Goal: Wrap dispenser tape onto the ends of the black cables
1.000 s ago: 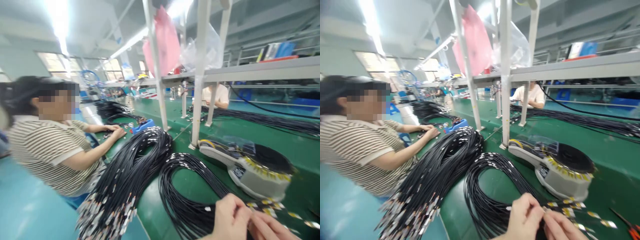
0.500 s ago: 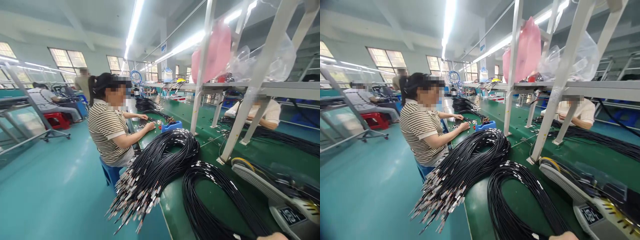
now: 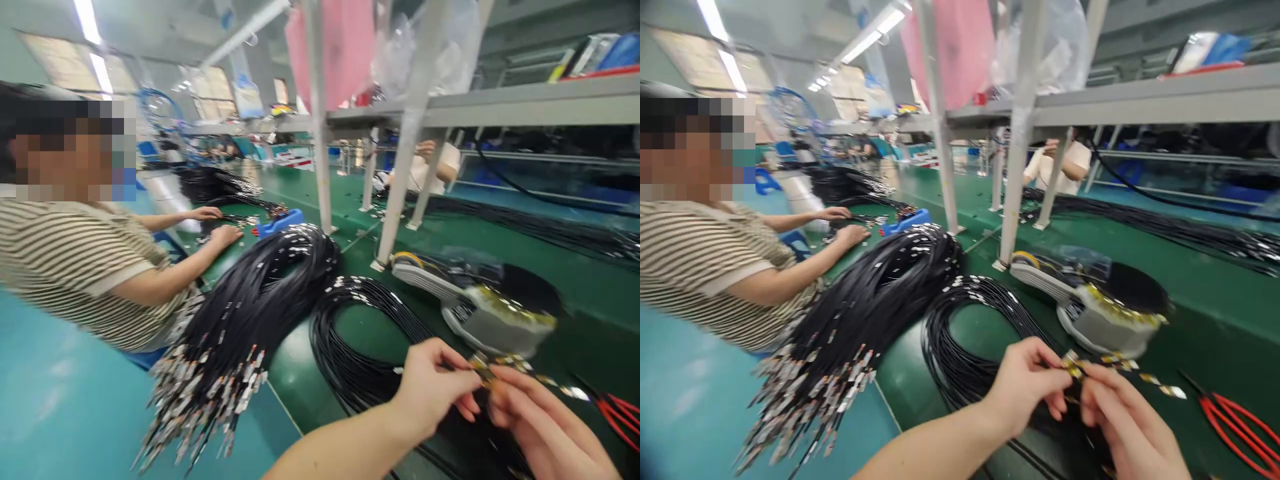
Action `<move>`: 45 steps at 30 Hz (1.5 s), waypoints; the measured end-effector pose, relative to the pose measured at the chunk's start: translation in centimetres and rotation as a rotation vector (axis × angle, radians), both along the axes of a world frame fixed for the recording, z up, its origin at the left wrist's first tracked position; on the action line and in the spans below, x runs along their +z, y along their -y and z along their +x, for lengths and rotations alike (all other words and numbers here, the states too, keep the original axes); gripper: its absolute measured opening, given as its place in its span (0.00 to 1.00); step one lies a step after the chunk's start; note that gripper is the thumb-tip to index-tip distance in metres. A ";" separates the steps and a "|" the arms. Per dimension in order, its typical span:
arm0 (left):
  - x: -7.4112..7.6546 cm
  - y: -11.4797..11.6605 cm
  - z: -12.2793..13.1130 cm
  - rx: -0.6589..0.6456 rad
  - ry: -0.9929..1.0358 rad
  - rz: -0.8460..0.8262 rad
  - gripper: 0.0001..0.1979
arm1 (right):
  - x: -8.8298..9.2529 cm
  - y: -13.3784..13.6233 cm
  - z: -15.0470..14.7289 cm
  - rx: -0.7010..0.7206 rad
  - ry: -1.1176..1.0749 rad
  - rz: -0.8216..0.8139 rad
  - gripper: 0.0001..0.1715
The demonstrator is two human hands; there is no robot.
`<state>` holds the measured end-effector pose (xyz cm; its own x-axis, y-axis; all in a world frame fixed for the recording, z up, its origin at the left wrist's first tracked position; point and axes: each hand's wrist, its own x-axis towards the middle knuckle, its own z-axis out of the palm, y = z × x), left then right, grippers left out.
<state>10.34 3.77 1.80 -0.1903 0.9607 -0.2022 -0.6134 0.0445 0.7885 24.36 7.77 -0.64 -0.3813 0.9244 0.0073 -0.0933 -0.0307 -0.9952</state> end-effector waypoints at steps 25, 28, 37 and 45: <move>-1.2 0.1 0.6 -0.063 -0.133 -0.009 0.09 | 2.2 0.3 -1.0 -0.067 0.272 0.133 0.08; -1.2 0.3 0.8 -0.070 -0.130 -0.005 0.08 | 1.8 0.1 -0.8 -0.066 0.294 0.143 0.09; -0.8 0.5 1.2 -0.180 0.006 0.020 0.11 | 0.6 -0.1 -0.6 -0.057 0.173 0.092 0.10; -1.1 0.4 1.7 -0.091 0.045 0.056 0.09 | 0.5 0.1 -1.1 -0.058 0.095 0.080 0.11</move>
<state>12.00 3.36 0.73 -0.0933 0.9836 -0.1543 -0.6439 0.0586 0.7628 23.24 7.66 -0.13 -0.3300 0.9427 0.0480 0.0017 0.0515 -0.9987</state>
